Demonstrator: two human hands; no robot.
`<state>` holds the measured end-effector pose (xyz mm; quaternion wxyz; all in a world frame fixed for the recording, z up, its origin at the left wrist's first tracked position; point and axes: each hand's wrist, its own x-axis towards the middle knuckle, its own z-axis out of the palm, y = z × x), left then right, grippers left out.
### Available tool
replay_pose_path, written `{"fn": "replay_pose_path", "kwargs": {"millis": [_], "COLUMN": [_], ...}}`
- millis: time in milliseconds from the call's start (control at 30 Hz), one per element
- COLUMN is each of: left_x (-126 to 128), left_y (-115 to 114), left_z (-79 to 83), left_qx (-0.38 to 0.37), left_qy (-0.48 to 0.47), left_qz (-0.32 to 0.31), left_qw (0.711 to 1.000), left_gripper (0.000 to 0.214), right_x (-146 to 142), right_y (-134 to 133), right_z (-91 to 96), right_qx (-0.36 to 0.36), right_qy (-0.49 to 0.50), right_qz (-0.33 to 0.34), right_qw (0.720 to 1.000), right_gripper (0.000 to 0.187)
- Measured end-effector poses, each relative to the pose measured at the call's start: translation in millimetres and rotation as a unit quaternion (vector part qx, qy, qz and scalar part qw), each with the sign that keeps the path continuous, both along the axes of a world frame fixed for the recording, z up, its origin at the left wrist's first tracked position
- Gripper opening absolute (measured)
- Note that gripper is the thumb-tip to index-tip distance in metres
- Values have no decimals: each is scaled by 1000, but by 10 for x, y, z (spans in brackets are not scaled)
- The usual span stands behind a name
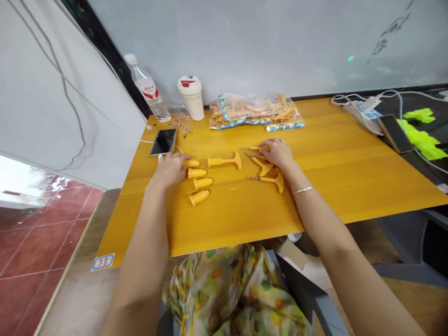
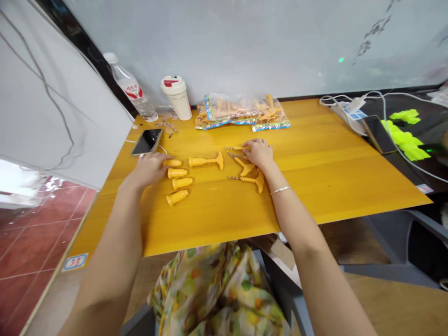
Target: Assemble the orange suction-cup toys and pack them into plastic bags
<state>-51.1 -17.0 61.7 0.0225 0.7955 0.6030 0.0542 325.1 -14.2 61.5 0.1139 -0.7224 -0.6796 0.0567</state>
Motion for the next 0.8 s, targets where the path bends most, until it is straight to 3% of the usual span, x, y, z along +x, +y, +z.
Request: {"fn": "replay_pose_path", "kwargs": {"millis": [100,200,333,533,800], "left_x": [13,101,311,516,610], "left_y": [13,-8,-80,-164,-165], "left_z": [11,60,98,65,-5], "left_qx": [52,136,118,48,32], "left_qy": [-71,-223,-372,-410,-420], "left_qz": [-5,-31,-81,-91,-113], "left_qw": [996,965,917,906,900], "left_gripper": [39,36,33,33,32], "right_x": [-5,-60,-238,-458,-626], "right_y": [1,-18,-106,-217,-347], "right_z": [-1,39,111,111,76], "right_qx": [39,135,199,183,178], "right_qy": [10,30,37,45,105], "right_qz": [-13,13,97,149,250], "right_qw": [999,990,975,971,946], "right_gripper": [33,36,38,35,38]}}
